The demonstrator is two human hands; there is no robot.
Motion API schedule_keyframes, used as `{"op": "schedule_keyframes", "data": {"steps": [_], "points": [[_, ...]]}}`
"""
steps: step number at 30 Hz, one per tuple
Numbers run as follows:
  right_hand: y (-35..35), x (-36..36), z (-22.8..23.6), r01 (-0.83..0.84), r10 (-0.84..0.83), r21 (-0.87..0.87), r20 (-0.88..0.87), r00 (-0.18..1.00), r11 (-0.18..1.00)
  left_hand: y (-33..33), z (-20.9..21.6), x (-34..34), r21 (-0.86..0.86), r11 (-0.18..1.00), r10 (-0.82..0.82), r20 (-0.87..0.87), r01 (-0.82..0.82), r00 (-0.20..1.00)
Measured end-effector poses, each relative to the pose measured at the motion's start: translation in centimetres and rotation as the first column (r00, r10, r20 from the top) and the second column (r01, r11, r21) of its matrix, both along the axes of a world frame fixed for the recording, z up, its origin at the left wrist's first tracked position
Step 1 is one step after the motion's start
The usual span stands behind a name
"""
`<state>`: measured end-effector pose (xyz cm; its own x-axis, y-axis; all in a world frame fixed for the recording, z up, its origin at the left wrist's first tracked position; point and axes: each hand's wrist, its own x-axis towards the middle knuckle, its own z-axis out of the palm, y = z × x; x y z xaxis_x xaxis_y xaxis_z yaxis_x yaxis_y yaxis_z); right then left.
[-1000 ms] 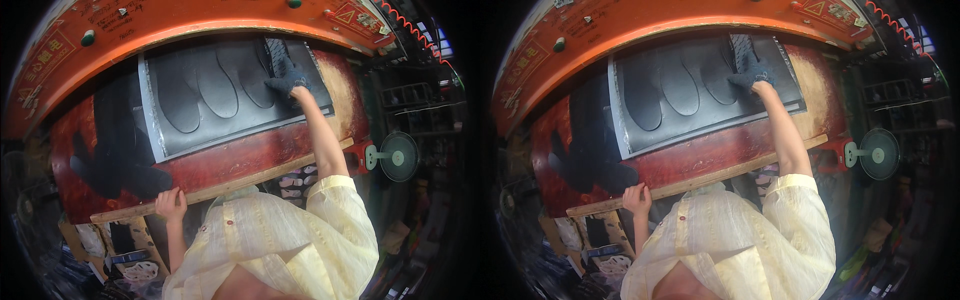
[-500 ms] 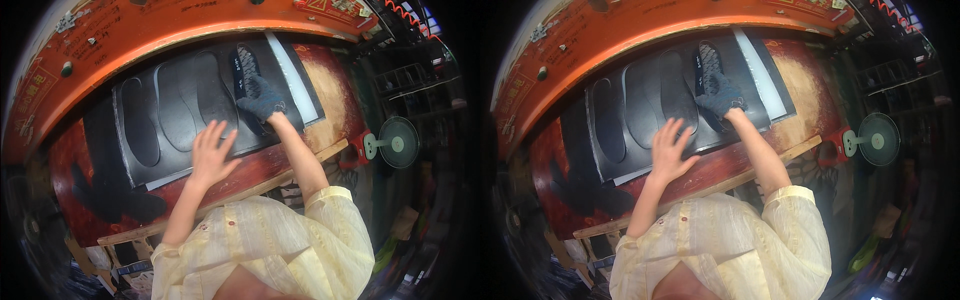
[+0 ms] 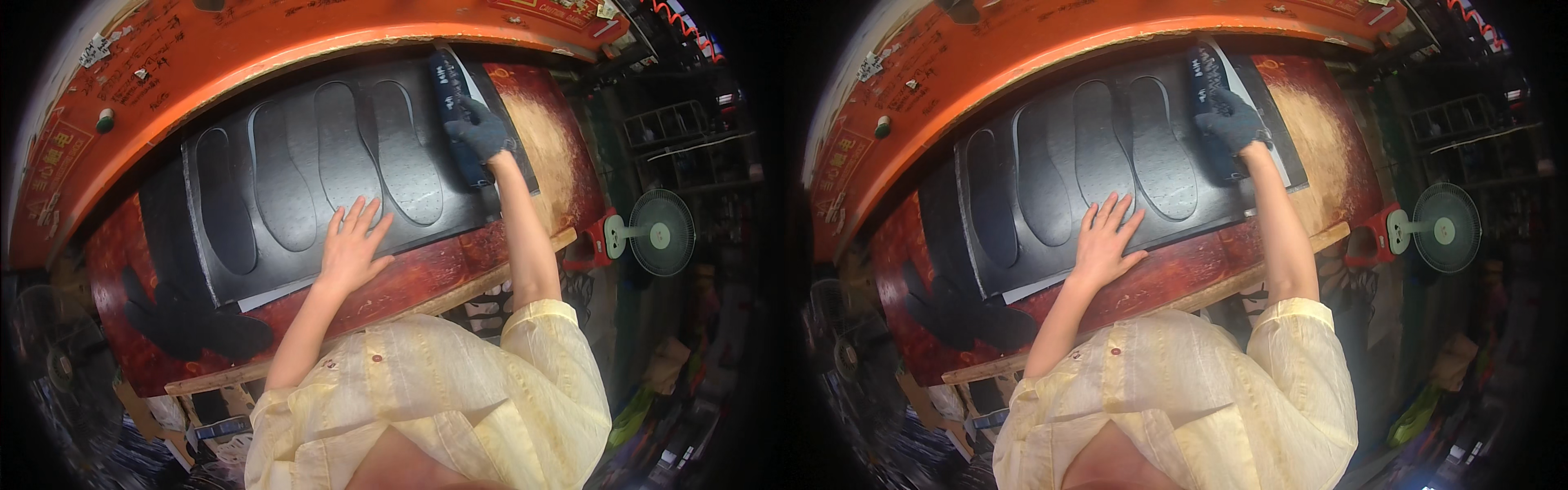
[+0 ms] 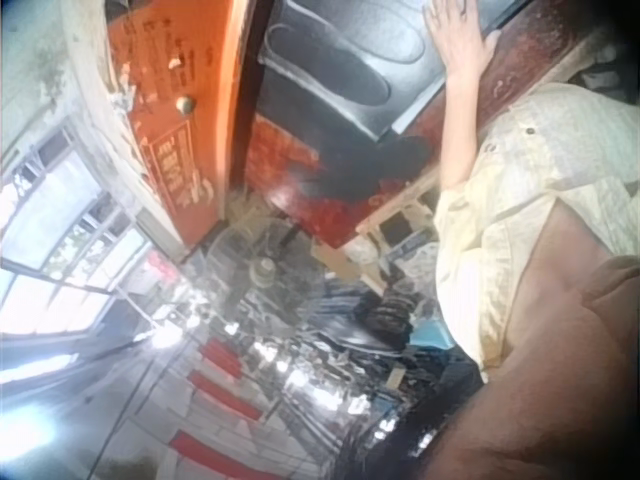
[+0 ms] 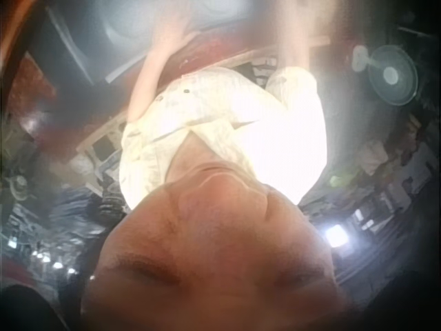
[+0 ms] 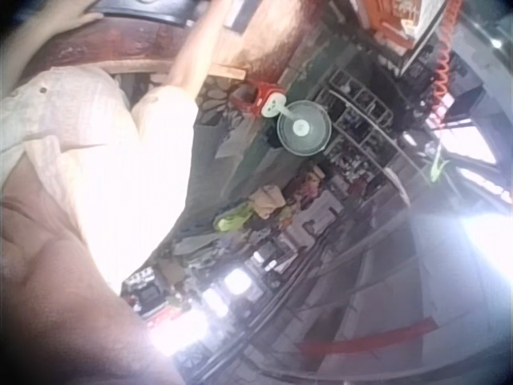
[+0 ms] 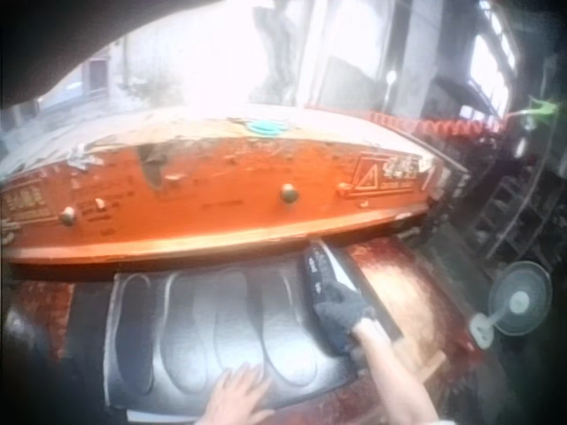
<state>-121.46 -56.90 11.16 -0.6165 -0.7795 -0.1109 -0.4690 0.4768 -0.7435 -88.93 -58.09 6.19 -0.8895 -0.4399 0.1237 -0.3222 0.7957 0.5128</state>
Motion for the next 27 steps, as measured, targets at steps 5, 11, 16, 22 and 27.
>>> {"op": "schedule_keyframes", "data": {"steps": [5, 11, 16, 22, 27], "points": [[-1.5, 3.4, 1.5, 0.107, 0.124, 0.429, -0.475, 0.871, 0.897, 2.5, -0.5, 5.7, 0.131, 0.982, 0.166, -0.276, -0.134, 0.947], [-1.8, 5.3, 2.0, 0.174, 0.113, 0.486, -0.506, 0.855, 0.857, 9.2, -1.8, 17.3, 0.108, 0.778, 0.625, -0.24, -0.619, 0.743], [-1.5, 5.3, 1.7, 0.139, 0.136, 0.461, -0.514, 0.847, 0.876, 11.3, -3.8, 19.4, 0.001, 0.704, 0.709, -0.056, -0.71, 0.703], [-0.7, 4.7, 0.2, 0.119, 0.128, 0.354, -0.601, 0.789, 0.928, 10.7, -4.0, 18.6, -0.026, 0.704, 0.696, -0.172, -0.709, 0.697], [0.5, 0.4, -2.5, -0.077, 0.07, -0.008, -0.325, 0.943, 0.997, 10.8, -4.3, 18.6, -0.071, 0.697, 0.691, -0.199, -0.714, 0.695]]}}
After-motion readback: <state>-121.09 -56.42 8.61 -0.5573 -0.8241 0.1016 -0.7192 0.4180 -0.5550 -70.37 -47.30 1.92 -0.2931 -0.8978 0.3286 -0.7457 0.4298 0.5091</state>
